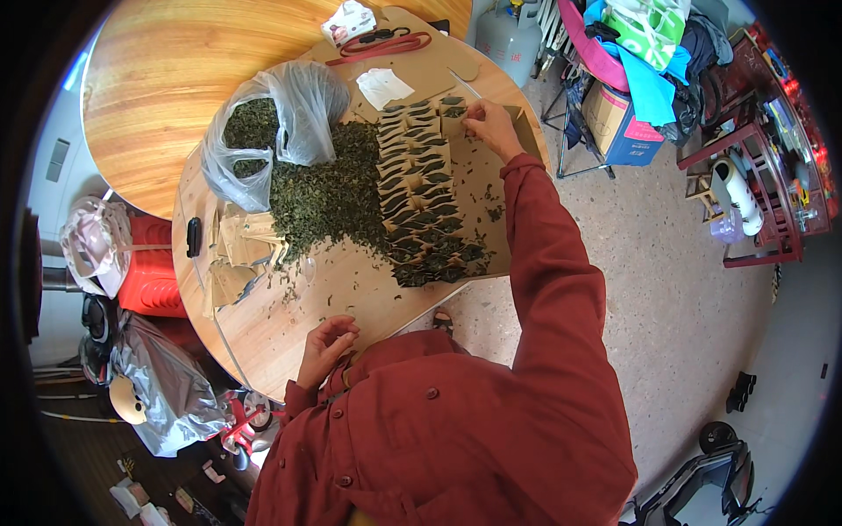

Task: Rolling dried herbs into paper tubes to create herbal products.

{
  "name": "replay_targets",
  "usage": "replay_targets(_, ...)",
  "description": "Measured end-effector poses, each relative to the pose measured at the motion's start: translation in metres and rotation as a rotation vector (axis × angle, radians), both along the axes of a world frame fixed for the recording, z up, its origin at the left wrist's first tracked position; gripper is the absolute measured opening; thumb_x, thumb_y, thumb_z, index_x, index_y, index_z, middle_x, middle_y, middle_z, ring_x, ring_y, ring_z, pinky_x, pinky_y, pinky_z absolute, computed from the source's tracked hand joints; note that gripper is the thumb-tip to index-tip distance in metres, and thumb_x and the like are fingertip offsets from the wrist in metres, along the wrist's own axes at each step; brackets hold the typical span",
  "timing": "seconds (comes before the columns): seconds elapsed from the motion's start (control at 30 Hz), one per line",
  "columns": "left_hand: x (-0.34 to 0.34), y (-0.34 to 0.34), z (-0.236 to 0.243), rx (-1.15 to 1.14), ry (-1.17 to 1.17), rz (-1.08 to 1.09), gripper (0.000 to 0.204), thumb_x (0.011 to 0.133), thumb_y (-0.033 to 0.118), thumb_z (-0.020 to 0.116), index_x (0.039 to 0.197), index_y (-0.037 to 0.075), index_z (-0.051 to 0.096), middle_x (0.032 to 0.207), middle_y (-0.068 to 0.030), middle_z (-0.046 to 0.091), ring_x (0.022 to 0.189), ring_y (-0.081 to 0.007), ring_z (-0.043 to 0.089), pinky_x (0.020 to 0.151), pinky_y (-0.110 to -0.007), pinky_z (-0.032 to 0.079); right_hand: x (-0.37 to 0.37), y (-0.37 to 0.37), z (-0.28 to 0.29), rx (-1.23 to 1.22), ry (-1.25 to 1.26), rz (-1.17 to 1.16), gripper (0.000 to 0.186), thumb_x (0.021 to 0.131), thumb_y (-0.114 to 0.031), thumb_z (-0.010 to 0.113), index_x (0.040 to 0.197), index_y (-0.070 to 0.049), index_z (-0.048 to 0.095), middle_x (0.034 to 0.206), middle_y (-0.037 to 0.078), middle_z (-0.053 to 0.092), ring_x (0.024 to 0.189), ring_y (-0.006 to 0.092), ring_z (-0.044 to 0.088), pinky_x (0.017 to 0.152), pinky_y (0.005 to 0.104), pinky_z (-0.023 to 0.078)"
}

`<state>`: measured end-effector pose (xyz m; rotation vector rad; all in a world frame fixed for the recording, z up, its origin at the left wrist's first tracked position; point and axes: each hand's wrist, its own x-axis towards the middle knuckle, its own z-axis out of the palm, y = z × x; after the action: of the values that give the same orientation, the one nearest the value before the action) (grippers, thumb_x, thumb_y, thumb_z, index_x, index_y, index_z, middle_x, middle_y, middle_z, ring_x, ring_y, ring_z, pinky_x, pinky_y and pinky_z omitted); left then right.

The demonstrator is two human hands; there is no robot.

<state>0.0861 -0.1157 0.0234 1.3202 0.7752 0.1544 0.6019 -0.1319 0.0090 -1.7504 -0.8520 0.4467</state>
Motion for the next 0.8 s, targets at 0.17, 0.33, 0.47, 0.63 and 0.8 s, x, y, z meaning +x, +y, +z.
replay_targets(0.17, 0.002, 0.0, 0.003, -0.033, 0.01, 0.008, 0.028, 0.089, 0.005, 0.061, 0.117, 0.002, 0.057, 0.101, -0.0034, 0.064, 0.096, -0.0119, 0.06, 0.085, -0.026, 0.048, 0.001, -0.001, -0.003, -0.021, 0.001, -0.01, 0.012, 0.078, -0.006, 0.067, 0.087, -0.001, 0.061, 0.073, 0.005, 0.064, 0.062, 0.0116, 0.062, 0.055, 0.0251, 0.049)
replay_targets(0.33, 0.003, 0.0, 0.003, -0.017, 0.002, -0.007, 0.029, 0.089, 0.005, 0.061, 0.117, 0.002, 0.057, 0.101, -0.0037, 0.064, 0.096, -0.0119, 0.06, 0.085, -0.026, 0.048, 0.001, 0.001, -0.009, -0.042, 0.045, -0.003, 0.015, 0.079, -0.011, 0.068, 0.088, 0.0, 0.061, 0.073, 0.005, 0.064, 0.061, 0.0116, 0.062, 0.055, 0.0254, 0.05)
replay_targets(0.47, 0.003, -0.001, 0.004, -0.026, 0.013, -0.006, 0.029, 0.089, 0.006, 0.061, 0.118, 0.002, 0.057, 0.101, -0.0037, 0.064, 0.096, -0.0117, 0.06, 0.085, -0.026, 0.048, 0.002, -0.001, -0.012, -0.085, 0.004, 0.015, 0.014, 0.086, -0.012, 0.064, 0.092, 0.0, 0.058, 0.078, 0.005, 0.063, 0.063, 0.0114, 0.063, 0.055, 0.0234, 0.051)
replay_targets(0.63, 0.003, -0.001, 0.004, -0.021, 0.019, -0.014, 0.029, 0.089, 0.006, 0.061, 0.117, 0.002, 0.057, 0.101, -0.0038, 0.064, 0.096, -0.0113, 0.059, 0.084, -0.026, 0.048, 0.001, -0.001, -0.013, -0.079, 0.027, 0.013, 0.015, 0.086, -0.012, 0.065, 0.092, 0.0, 0.059, 0.078, 0.005, 0.064, 0.064, 0.0116, 0.063, 0.054, 0.0234, 0.051)
replay_targets(0.8, 0.004, -0.002, 0.006, -0.025, 0.027, -0.018, 0.028, 0.09, 0.007, 0.061, 0.117, 0.002, 0.057, 0.101, -0.0038, 0.065, 0.096, -0.0109, 0.059, 0.084, -0.025, 0.048, 0.001, -0.003, -0.015, -0.086, 0.052, 0.006, 0.015, 0.086, -0.013, 0.065, 0.092, -0.001, 0.059, 0.078, 0.005, 0.064, 0.064, 0.0113, 0.064, 0.054, 0.0232, 0.05)
